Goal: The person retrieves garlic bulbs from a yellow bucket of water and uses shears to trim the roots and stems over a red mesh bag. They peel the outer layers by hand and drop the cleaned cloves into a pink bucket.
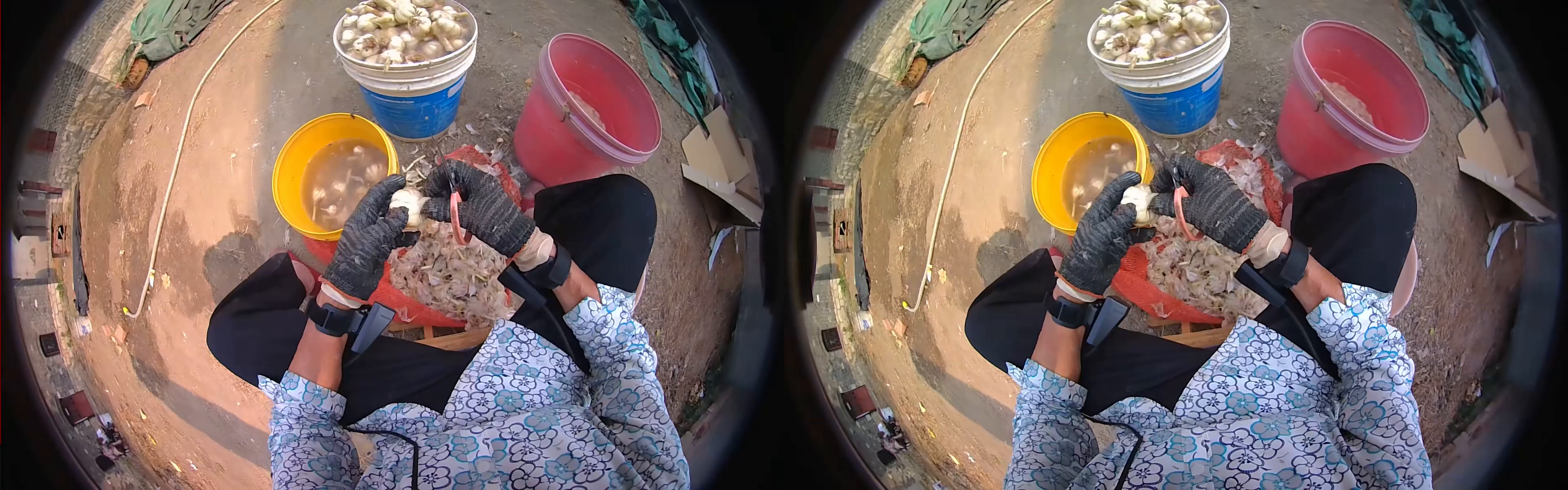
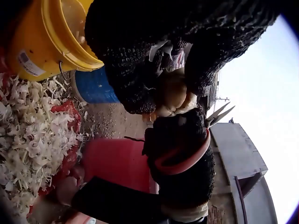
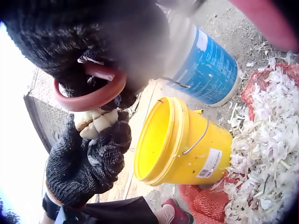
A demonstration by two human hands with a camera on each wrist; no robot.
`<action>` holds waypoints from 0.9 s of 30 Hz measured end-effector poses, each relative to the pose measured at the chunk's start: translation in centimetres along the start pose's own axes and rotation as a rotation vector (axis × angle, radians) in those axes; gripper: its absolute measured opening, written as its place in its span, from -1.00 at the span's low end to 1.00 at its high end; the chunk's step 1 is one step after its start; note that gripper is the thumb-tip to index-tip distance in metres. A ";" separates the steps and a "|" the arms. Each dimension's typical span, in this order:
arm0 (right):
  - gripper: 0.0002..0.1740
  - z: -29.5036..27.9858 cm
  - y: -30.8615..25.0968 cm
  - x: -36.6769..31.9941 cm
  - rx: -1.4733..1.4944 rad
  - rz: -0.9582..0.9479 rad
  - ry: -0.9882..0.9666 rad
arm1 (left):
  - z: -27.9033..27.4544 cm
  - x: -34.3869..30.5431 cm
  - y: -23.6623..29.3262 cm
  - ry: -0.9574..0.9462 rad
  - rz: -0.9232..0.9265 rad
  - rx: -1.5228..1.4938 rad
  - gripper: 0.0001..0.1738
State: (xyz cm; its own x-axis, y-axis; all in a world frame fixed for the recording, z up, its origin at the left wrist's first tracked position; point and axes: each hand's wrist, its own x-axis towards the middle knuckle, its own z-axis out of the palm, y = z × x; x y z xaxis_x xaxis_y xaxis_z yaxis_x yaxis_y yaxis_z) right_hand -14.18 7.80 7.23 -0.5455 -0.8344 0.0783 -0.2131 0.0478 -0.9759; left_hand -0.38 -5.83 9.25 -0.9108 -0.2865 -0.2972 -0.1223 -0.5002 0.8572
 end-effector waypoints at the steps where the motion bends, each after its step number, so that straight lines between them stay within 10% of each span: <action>1: -0.80 -0.1 -0.5 0.1 0.118 -0.013 0.003 | 0.2 -0.2 0.4 -0.043 0.019 0.061 -0.48; 7: -0.77 -0.5 -1.1 0.1 0.209 0.113 -0.050 | 0.4 -0.2 -0.4 -0.150 -0.004 0.213 -0.46; 10: -0.78 -0.7 -0.7 -0.2 0.781 0.210 0.161 | 0.3 0.4 -1.1 -0.070 0.090 0.360 -0.53; 13: -0.65 -2.1 -0.8 -1.8 -0.588 -0.052 -0.008 | 0.2 0.9 -1.6 0.045 0.135 0.168 -0.58; 15: -0.66 -2.0 -4.1 -2.6 -0.826 0.049 -0.137 | -0.2 1.2 -2.1 0.154 0.284 0.264 -0.54; 23: -0.69 -2.0 -2.6 -3.7 -1.010 -0.227 0.045 | 0.9 0.9 -1.3 0.147 0.348 0.408 -0.39; 27: -0.63 -1.5 -3.2 -3.6 -1.006 -0.044 -0.056 | 1.1 0.9 -1.9 0.148 0.247 0.188 -0.46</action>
State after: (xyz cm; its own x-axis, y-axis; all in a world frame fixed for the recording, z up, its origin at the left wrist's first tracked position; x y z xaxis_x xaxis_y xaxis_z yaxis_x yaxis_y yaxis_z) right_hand -12.76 11.48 10.41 -0.4874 -0.8700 0.0746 -0.8311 0.4360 -0.3451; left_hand -1.38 -4.27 7.85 -0.8566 -0.5025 -0.1174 0.0114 -0.2460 0.9692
